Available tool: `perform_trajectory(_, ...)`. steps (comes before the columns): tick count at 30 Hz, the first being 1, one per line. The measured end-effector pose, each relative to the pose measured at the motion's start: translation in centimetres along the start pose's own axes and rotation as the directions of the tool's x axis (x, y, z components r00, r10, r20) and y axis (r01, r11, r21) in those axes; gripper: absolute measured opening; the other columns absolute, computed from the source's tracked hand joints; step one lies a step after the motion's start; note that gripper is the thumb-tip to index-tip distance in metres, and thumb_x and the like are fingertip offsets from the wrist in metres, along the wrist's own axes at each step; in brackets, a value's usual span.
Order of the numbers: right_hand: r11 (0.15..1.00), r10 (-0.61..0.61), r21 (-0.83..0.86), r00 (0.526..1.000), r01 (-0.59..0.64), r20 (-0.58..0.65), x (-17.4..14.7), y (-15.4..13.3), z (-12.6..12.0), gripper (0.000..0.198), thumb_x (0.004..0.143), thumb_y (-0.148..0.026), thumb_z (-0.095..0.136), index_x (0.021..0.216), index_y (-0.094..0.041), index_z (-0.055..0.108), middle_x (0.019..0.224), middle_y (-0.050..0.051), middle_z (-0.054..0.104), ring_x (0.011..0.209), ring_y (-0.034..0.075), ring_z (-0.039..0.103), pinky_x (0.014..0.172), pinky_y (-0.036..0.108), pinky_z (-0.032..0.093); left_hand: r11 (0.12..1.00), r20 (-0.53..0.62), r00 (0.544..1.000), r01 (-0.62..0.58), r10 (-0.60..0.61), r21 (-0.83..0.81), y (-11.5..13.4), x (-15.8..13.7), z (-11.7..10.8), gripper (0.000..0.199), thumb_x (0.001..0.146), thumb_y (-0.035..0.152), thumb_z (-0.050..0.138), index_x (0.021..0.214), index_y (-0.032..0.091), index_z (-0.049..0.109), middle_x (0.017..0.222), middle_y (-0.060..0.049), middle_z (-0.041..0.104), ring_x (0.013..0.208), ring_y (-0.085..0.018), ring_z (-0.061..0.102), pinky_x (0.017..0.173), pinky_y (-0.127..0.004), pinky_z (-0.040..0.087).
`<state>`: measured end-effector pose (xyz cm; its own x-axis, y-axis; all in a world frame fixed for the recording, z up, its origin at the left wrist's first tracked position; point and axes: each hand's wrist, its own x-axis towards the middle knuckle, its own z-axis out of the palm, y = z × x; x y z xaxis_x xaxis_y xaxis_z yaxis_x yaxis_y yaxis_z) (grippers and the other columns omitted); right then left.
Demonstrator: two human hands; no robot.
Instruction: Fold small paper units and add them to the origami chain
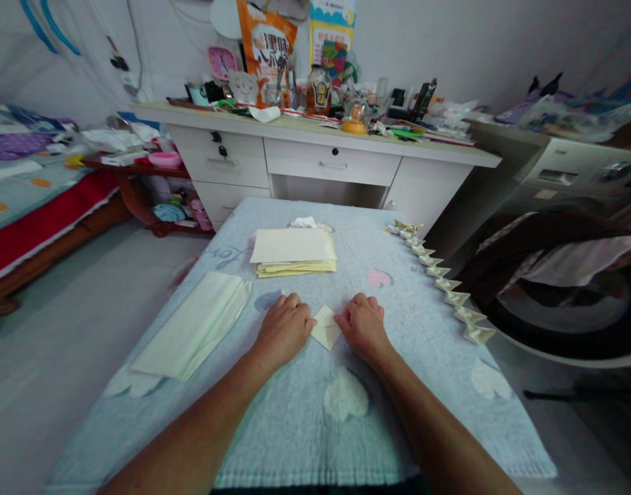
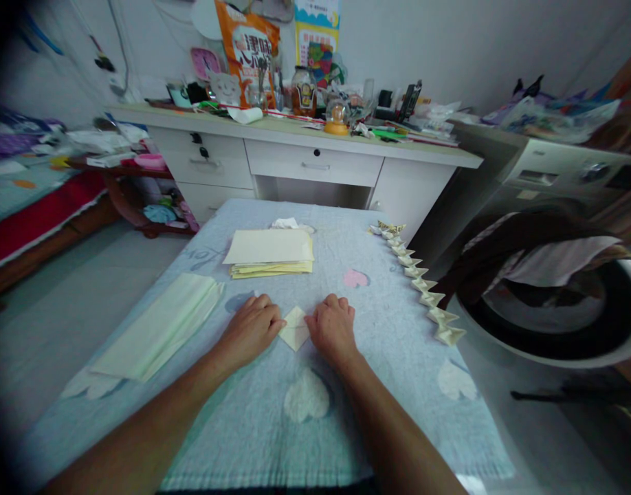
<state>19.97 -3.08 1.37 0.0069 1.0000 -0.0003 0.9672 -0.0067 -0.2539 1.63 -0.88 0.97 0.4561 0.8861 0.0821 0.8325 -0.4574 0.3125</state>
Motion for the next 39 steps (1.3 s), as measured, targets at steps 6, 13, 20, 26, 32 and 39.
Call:
perform_trajectory(6, 1.000, -0.009, 0.005, 1.000, 0.009, -0.018, -0.1, 0.0, 0.0, 0.025, 0.087, -0.040, 0.055, 0.078, -0.019, 0.064, 0.097, 0.009, 0.055, 0.095, 0.024, 0.045, 0.076, 0.034, 0.030, 0.998, 0.011, 0.998, 0.055, -0.055, -0.013, -0.4, -0.1, -0.6, 0.011, 0.082, 0.032, 0.059, 0.083, 0.021, 0.056, 0.093, -0.004, 0.054, 0.094, -0.023, 0.047, 0.079, -0.034, 0.035)
perform_trajectory(13, 1.000, -0.016, -0.005, 0.999, 0.016, -0.031, -0.2, 0.0, 0.0, 0.024, 0.087, -0.039, 0.055, 0.078, -0.019, 0.063, 0.097, 0.008, 0.055, 0.095, 0.024, 0.044, 0.076, 0.034, 0.030, 0.996, 0.082, 0.996, 0.025, -0.017, -0.091, -1.5, 0.1, -0.9, 0.010, 0.081, 0.028, 0.055, 0.090, 0.023, 0.058, 0.097, -0.003, 0.053, 0.096, -0.023, 0.045, 0.082, -0.036, 0.035)
perform_trajectory(20, 0.999, -0.027, 0.015, 0.998, 0.028, -0.053, -0.3, 0.0, 0.1, 0.024, 0.086, -0.039, 0.056, 0.076, -0.019, 0.063, 0.095, 0.008, 0.055, 0.094, 0.024, 0.045, 0.076, 0.034, 0.030, 0.943, 0.085, 0.972, -0.187, 0.217, -0.275, -1.6, 0.7, -1.3, 0.057, 0.075, 0.008, 0.049, 0.126, 0.034, 0.054, 0.118, -0.003, 0.049, 0.111, -0.022, 0.042, 0.098, -0.038, 0.031)
perform_trajectory(26, 1.000, -0.019, 0.001, 0.998, 0.019, -0.054, -0.2, 0.0, 0.2, 0.024, 0.086, -0.040, 0.057, 0.077, -0.019, 0.064, 0.096, 0.007, 0.055, 0.094, 0.024, 0.045, 0.075, 0.034, 0.030, 0.938, 0.097, 0.958, -0.239, 0.270, -0.250, -1.3, 0.7, -0.9, 0.054, 0.074, 0.005, 0.048, 0.114, 0.037, 0.065, 0.112, -0.002, 0.053, 0.106, -0.022, 0.044, 0.094, -0.038, 0.034)
perform_trajectory(32, 1.000, -0.013, 0.006, 0.999, 0.013, -0.039, -0.1, 0.0, 0.1, 0.024, 0.085, -0.041, 0.058, 0.077, -0.019, 0.065, 0.097, 0.007, 0.056, 0.094, 0.024, 0.045, 0.076, 0.034, 0.030, 0.950, -0.003, 0.980, -0.191, 0.197, -0.248, -0.7, 1.4, 0.2, 0.023, 0.088, 0.031, 0.053, 0.098, 0.032, 0.073, 0.098, -0.002, 0.059, 0.096, -0.020, 0.048, 0.088, -0.036, 0.037)
perform_trajectory(39, 1.000, -0.005, 0.008, 1.000, 0.005, -0.005, 0.0, 0.4, -0.4, 0.022, 0.086, -0.039, 0.058, 0.079, -0.020, 0.066, 0.099, 0.007, 0.055, 0.096, 0.023, 0.044, 0.077, 0.034, 0.030, 0.951, -0.011, 0.985, -0.167, 0.170, -0.259, -0.6, 1.6, 0.7, 0.019, 0.083, 0.027, 0.062, 0.098, 0.030, 0.073, 0.096, -0.002, 0.060, 0.096, -0.019, 0.050, 0.087, -0.033, 0.038)
